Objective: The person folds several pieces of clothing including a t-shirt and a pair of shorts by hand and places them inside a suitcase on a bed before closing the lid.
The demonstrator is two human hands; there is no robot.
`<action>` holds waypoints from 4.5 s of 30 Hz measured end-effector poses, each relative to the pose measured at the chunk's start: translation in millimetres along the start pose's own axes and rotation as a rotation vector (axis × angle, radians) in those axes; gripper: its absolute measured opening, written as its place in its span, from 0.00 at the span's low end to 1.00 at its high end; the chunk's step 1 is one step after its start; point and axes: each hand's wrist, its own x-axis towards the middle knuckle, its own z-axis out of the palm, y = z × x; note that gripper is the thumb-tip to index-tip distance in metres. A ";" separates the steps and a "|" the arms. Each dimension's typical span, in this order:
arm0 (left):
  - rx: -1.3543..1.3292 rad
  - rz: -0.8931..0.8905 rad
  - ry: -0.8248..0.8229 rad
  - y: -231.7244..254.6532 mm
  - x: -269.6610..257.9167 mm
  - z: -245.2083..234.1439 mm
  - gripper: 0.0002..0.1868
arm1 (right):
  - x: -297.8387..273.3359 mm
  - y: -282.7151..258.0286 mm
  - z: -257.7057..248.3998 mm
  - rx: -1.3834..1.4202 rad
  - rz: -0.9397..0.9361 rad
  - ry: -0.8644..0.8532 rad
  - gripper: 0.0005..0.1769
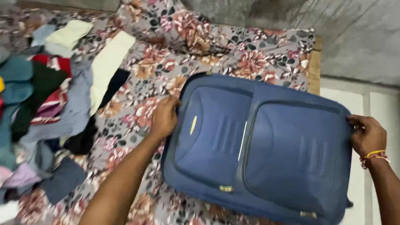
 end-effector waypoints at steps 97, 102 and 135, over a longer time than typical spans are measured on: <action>-0.749 -0.724 0.605 37.3 -272.9 72.8 0.16 | -333.2 -91.0 84.7 0.429 0.641 0.445 0.27; -0.937 -0.717 0.737 44.1 -273.2 90.7 0.06 | -336.1 -110.8 96.2 0.496 0.734 0.403 0.10; -1.239 -0.951 -0.021 194.0 -279.0 132.6 0.09 | -296.5 -273.4 101.4 1.489 1.153 -0.071 0.15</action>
